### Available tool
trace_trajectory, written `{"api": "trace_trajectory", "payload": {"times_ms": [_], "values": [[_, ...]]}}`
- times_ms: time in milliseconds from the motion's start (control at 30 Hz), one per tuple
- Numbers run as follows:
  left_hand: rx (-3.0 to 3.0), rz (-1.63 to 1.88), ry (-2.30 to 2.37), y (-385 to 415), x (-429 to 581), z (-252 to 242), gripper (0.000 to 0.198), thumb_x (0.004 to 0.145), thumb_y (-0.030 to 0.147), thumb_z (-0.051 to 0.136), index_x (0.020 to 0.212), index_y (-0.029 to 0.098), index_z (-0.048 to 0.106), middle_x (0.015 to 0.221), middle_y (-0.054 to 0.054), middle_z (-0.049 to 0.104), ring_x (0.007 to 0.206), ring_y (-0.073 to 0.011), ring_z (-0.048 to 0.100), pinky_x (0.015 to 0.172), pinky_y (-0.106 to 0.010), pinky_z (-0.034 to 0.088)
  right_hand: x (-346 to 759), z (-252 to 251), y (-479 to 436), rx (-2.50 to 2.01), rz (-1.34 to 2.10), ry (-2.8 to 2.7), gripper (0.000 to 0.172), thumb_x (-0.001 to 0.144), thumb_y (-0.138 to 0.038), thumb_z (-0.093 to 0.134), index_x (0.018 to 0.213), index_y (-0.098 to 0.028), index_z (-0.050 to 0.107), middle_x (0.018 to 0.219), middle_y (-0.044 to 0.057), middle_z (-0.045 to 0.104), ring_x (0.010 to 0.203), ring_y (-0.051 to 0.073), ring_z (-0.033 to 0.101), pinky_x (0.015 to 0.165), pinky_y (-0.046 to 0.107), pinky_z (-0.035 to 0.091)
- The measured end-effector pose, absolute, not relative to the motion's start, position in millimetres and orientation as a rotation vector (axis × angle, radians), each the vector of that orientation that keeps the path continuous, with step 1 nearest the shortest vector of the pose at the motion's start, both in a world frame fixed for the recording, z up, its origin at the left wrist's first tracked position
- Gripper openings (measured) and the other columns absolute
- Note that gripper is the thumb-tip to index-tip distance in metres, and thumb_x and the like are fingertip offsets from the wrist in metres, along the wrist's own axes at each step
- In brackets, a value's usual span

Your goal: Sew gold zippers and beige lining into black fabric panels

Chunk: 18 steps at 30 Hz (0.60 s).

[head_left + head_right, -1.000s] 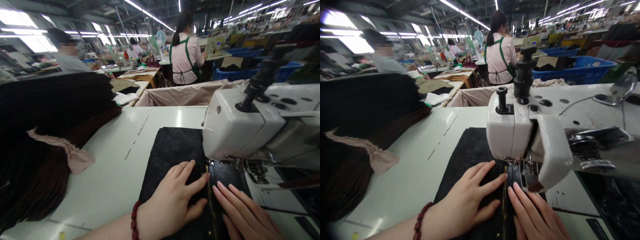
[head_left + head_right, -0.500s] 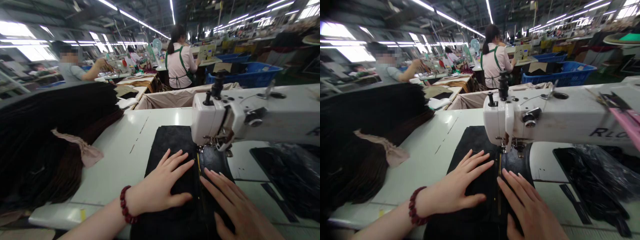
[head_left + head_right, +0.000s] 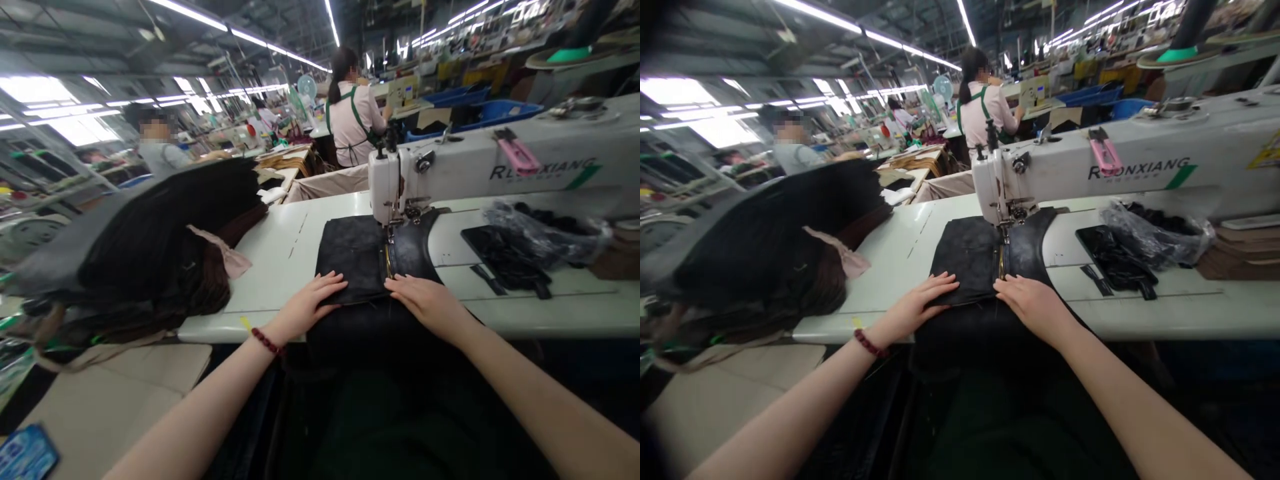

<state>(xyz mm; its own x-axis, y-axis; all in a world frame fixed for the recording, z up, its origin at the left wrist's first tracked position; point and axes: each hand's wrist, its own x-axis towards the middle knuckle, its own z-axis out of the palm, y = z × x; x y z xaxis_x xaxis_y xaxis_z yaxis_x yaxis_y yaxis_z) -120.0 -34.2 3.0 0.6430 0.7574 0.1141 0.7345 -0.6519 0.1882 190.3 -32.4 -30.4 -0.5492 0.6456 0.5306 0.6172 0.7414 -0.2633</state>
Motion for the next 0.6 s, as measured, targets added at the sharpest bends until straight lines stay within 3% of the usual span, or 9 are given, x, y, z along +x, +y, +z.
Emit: {"api": "trace_trajectory", "payload": {"times_ms": [167, 300, 400, 600], "values": [[2.830, 0.262, 1.359, -38.8, -113.4, 6.0, 0.041, 0.097, 0.022, 0.050, 0.137, 0.028, 0.050, 0.144, -0.002, 0.051, 0.135, -0.0197, 0.045, 0.113, -0.038, 0.041, 192.3, -31.9, -34.5, -0.947, 0.047, -2.329, 0.031, 0.099, -0.026, 0.044, 0.123, -0.018, 0.064, 0.123, 0.006, 0.068, 0.118, 0.020, 0.061, 0.104, 0.038, 0.049], [2.826, 0.325, 1.600, -42.0, -96.2, 2.9, 0.029, 0.093, 0.013, 0.048, 0.119, 0.021, 0.059, 0.120, -0.010, 0.062, 0.115, -0.0264, 0.055, 0.099, -0.044, 0.048, 194.1, -36.4, -33.9, -0.939, -0.005, -2.364, 0.034, 0.100, -0.026, 0.042, 0.126, -0.015, 0.061, 0.126, 0.008, 0.066, 0.119, 0.021, 0.060, 0.107, 0.039, 0.045], [2.815, 0.350, 1.717, -39.1, -87.8, -0.2, 0.022, 0.094, 0.013, 0.045, 0.107, 0.020, 0.061, 0.105, -0.011, 0.061, 0.105, -0.0276, 0.056, 0.091, -0.043, 0.050, 195.5, -37.3, -31.6, -0.916, -0.046, -2.438, 0.033, 0.100, -0.027, 0.041, 0.125, -0.015, 0.061, 0.126, 0.011, 0.066, 0.118, 0.022, 0.061, 0.106, 0.040, 0.045], [2.824, 0.343, 1.644, -41.0, -104.5, -7.3, 0.026, 0.097, 0.018, 0.044, 0.117, 0.023, 0.060, 0.119, -0.007, 0.059, 0.113, -0.0234, 0.054, 0.098, -0.037, 0.047, 197.0, -28.6, -30.4, -0.907, -0.111, -2.589, 0.032, 0.100, -0.026, 0.041, 0.123, -0.014, 0.060, 0.122, 0.014, 0.066, 0.112, 0.024, 0.064, 0.099, 0.040, 0.048]]}}
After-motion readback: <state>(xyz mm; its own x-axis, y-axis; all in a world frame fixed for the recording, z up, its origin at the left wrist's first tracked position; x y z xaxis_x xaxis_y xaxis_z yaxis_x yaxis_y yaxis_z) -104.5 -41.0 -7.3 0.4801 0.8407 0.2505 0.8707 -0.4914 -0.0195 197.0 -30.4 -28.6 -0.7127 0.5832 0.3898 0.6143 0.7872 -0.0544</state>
